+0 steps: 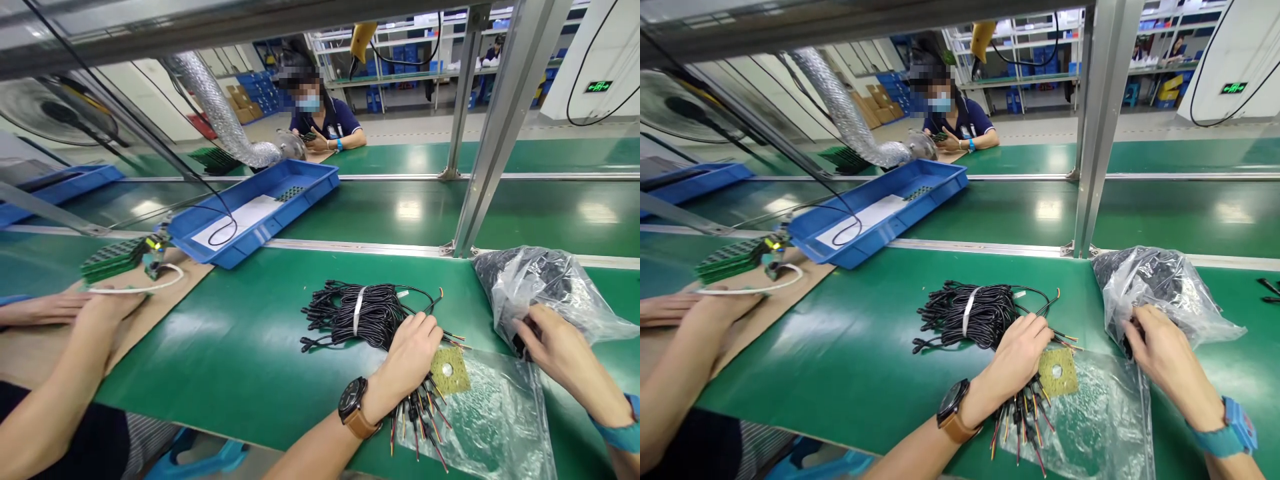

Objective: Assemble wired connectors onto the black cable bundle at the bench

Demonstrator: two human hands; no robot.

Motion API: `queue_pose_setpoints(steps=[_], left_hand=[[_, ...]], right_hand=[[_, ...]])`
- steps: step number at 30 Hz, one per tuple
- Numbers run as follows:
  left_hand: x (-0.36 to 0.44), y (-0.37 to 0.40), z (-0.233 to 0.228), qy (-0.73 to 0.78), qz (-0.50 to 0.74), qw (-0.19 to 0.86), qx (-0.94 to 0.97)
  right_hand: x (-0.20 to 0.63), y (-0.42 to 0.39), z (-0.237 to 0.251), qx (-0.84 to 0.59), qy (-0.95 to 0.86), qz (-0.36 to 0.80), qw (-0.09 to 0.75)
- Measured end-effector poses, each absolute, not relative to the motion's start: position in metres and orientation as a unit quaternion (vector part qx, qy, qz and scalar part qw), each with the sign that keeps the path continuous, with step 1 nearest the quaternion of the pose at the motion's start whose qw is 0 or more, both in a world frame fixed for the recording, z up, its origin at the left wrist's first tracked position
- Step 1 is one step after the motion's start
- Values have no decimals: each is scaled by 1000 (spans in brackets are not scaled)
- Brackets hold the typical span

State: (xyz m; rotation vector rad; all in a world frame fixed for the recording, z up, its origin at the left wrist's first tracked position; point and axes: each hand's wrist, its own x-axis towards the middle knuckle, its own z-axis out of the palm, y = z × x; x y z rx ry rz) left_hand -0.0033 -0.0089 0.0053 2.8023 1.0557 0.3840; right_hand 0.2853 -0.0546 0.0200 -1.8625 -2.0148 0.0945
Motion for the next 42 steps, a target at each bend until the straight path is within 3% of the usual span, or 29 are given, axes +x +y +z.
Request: queue_pose_setpoints(steps=[5, 8, 10, 14, 17, 21, 27, 31, 42], left_hand=[[-13, -7, 14, 307, 209, 125, 920], [-20, -5, 21, 276, 188, 154, 930], [-23, -4, 24, 271, 144, 151, 940], [-25, -5, 25, 288, 67, 122, 947], [-24, -6, 24, 301, 47, 114, 945], [-24, -6, 27, 307, 50, 143, 939], [-25, -4, 26, 291, 77, 175, 937], [-23, -3, 25, 285, 62, 163, 942], [-19, -6, 29, 300, 28, 130, 945]], right_hand=[[278, -59, 35, -661, -681, -53, 310], [268, -68, 37, -636, -663, -125, 374], [258, -73, 34, -586, -702, -111, 391], [227, -75, 26, -450, -826, 74, 332], [206, -71, 19, -399, -865, 144, 268], [200, -69, 12, -397, -877, 140, 233], [207, -70, 12, -407, -862, 144, 267], [201, -70, 13, -404, -869, 161, 237], [200, -71, 5, -407, -865, 143, 257]])
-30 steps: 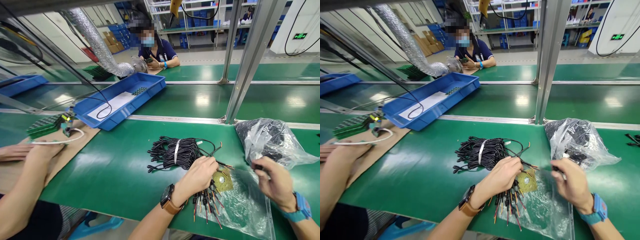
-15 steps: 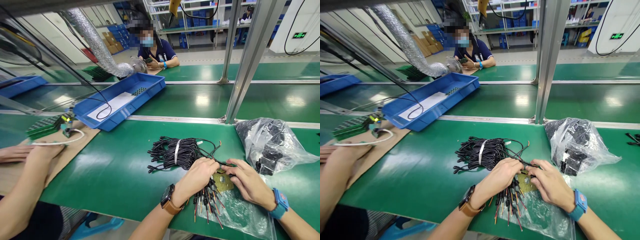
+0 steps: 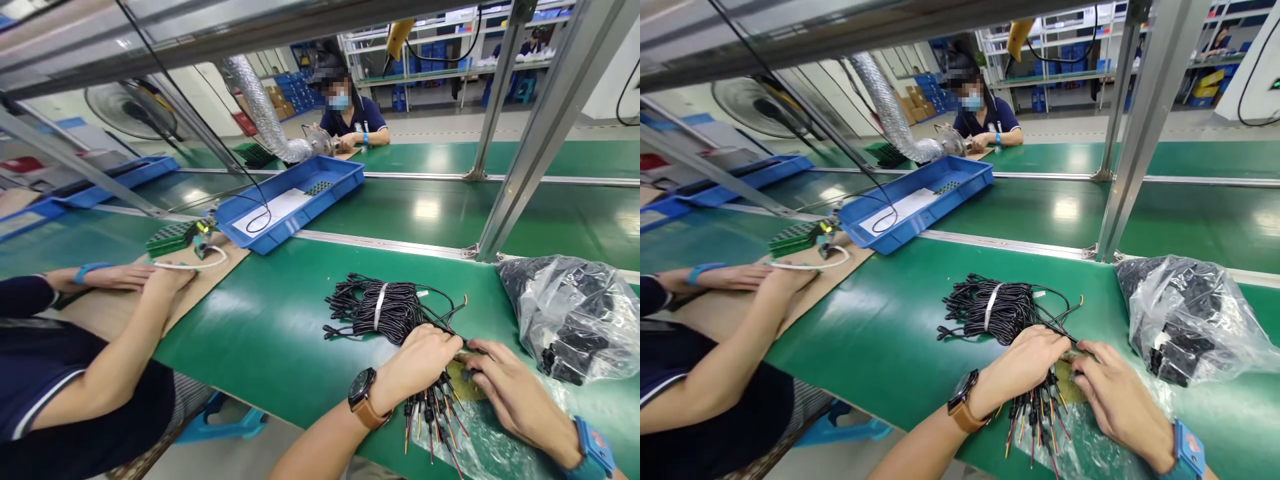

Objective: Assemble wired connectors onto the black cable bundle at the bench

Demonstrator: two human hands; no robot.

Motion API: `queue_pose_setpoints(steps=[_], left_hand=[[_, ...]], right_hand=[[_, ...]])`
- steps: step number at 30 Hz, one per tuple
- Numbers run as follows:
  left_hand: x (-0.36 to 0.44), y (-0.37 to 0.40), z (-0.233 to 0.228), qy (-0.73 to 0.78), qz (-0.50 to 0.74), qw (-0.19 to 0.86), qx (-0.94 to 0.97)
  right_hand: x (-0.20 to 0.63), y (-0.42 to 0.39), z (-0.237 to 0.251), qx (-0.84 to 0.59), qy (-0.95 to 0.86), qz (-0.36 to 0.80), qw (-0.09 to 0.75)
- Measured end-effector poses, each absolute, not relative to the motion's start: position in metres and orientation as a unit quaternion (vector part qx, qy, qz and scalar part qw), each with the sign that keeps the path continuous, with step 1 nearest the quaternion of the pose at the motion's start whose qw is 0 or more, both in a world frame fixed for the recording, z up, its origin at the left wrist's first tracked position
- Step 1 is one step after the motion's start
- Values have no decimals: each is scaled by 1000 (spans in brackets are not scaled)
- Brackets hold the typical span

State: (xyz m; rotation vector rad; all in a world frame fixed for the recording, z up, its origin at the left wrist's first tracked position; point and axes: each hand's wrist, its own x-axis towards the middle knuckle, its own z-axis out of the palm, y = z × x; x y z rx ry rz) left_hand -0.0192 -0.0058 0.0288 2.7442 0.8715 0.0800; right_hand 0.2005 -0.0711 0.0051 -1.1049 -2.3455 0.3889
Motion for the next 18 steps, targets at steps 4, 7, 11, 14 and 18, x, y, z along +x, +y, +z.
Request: queue_pose_setpoints(steps=[4, 7, 11, 14, 18], left_hand=[[-18, -7, 27, 303, 33, 127, 944], [-19, -8, 26, 309, 45, 119, 942], [-22, -9, 24, 319, 77, 142, 934], [-23, -8, 24, 302, 99, 185, 930], [-20, -7, 25, 234, 138, 245, 931]], right_hand=[[199, -71, 5, -400, -867, 148, 259], [203, -70, 2, -410, -860, 158, 258], [213, -67, -4, -470, -799, 124, 353], [217, -66, -5, -502, -761, 128, 389], [211, -66, -2, -494, -761, 149, 392]])
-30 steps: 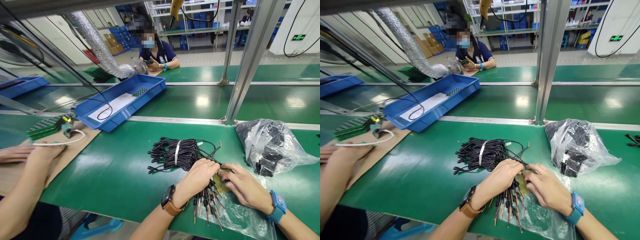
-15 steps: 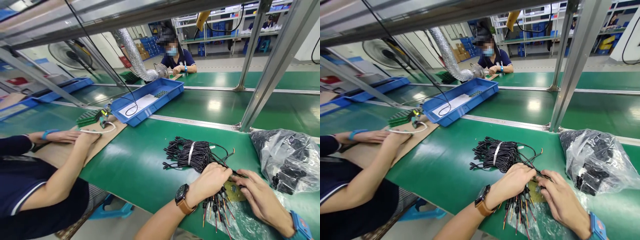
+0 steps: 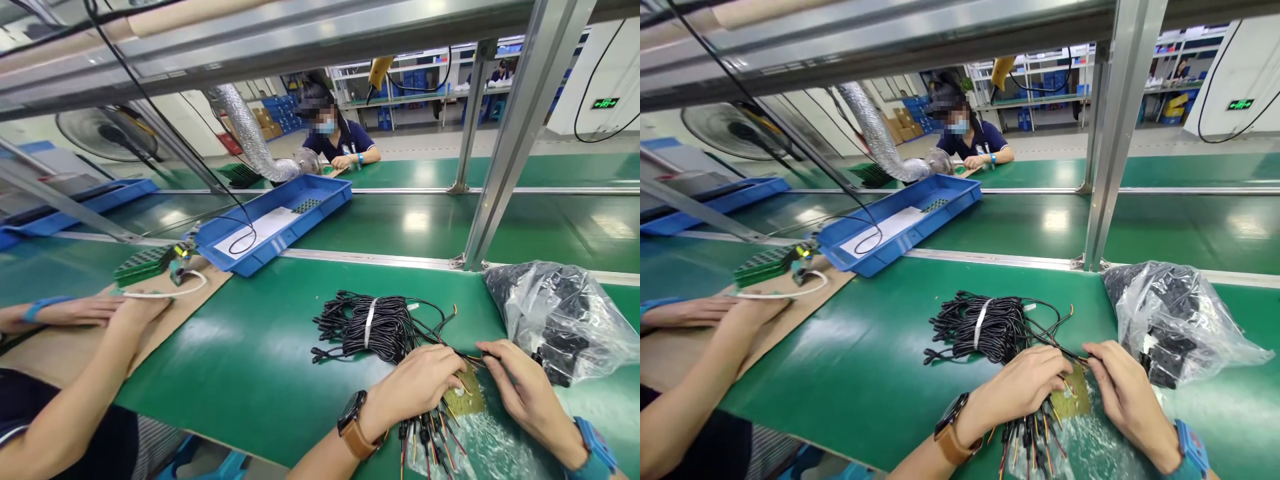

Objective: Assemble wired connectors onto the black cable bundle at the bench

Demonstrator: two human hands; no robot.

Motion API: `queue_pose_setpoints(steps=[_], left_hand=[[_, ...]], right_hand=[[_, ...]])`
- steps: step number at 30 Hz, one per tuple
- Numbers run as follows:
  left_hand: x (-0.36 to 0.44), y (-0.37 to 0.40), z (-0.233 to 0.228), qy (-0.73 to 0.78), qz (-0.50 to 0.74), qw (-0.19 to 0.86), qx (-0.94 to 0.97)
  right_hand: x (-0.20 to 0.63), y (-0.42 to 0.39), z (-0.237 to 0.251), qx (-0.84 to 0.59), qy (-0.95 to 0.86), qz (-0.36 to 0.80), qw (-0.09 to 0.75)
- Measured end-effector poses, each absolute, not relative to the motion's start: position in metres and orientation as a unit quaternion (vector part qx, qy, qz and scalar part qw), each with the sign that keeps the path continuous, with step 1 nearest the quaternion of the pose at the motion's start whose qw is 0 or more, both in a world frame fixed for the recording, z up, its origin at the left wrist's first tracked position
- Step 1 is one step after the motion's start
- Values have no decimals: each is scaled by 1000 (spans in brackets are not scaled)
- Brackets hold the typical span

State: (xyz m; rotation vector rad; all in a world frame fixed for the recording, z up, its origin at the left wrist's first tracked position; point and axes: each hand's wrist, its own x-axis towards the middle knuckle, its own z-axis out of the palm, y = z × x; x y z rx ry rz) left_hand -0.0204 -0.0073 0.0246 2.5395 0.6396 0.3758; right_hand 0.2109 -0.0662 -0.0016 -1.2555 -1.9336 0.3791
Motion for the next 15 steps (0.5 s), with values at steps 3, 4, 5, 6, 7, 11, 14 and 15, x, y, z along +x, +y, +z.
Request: queue_pose_setpoints(steps=[3, 4, 5, 6, 7, 11, 14, 15], left_hand=[[-18, -9, 23, 203, 168, 277, 924], [-18, -9, 22, 201, 177, 284, 921], [-17, -10, 20, 203, 186, 289, 917], [-17, -11, 18, 207, 198, 293, 912], [-17, -11, 17, 212, 214, 296, 907], [-14, -13, 10, 228, 282, 299, 883], [-13, -15, 10, 245, 313, 300, 867], [-12, -15, 10, 248, 324, 303, 861]], right_hand=[[205, -68, -2, -494, -752, 184, 396], [204, -69, -2, -500, -744, 196, 399], [203, -70, -3, -508, -733, 209, 400], [203, -71, -4, -518, -722, 226, 399], [202, -71, -5, -527, -710, 245, 398], [201, -73, -3, -537, -667, 335, 392], [201, -73, 2, -535, -644, 374, 399], [201, -73, 3, -533, -640, 380, 402]])
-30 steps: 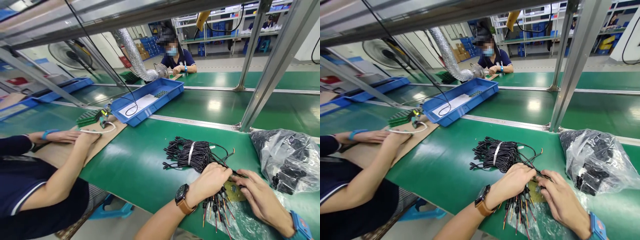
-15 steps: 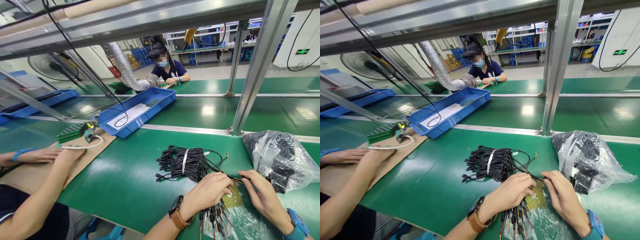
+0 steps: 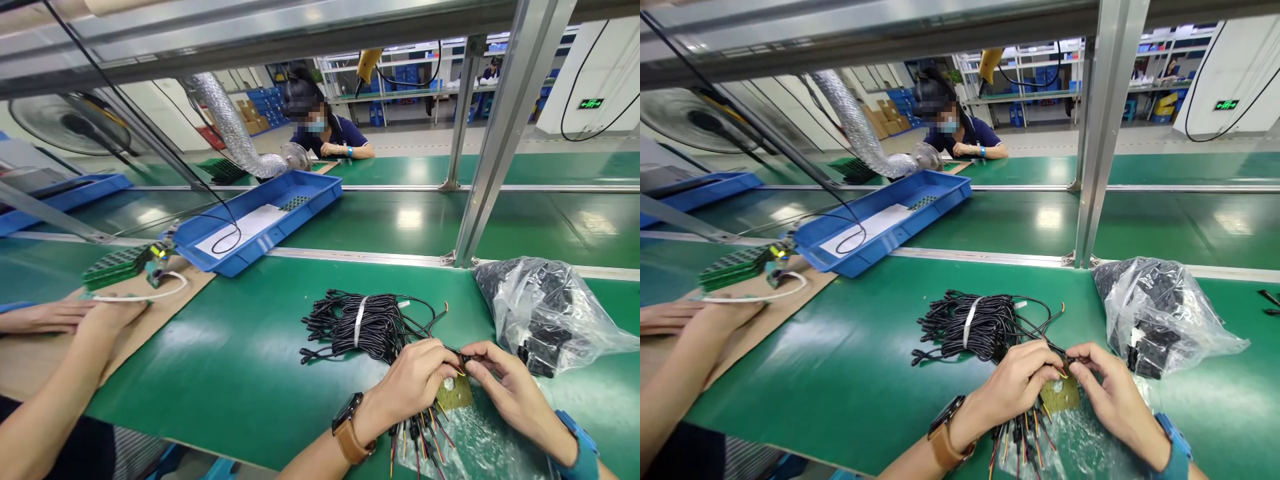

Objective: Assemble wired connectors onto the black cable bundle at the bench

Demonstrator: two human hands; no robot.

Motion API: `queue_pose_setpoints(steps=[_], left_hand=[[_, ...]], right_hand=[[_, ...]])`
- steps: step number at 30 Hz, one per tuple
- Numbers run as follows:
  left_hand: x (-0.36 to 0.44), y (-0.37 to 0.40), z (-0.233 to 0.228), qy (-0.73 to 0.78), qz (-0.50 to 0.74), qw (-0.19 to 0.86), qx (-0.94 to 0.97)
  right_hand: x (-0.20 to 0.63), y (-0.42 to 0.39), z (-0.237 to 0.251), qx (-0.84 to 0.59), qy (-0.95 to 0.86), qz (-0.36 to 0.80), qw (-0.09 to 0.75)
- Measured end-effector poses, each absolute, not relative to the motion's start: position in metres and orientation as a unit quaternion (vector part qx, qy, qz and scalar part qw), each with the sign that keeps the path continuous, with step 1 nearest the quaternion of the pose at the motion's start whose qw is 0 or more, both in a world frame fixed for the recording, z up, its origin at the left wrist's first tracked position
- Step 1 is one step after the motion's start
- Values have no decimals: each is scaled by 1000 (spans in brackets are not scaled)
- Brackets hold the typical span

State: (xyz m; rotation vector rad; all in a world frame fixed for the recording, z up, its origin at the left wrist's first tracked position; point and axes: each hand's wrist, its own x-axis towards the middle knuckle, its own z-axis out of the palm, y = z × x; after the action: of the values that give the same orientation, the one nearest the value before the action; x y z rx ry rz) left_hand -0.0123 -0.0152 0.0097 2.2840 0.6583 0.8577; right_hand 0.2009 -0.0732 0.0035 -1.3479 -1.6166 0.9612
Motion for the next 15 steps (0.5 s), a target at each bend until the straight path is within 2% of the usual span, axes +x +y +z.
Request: queue_pose_setpoints(steps=[5, 15], left_hand=[[-9, -17, 10, 269, 368, 297, 839], [-8, -19, 12, 276, 351, 265, 855]], right_hand=[[199, -74, 8, -529, -612, 421, 410], [193, -77, 10, -527, -569, 472, 420]])
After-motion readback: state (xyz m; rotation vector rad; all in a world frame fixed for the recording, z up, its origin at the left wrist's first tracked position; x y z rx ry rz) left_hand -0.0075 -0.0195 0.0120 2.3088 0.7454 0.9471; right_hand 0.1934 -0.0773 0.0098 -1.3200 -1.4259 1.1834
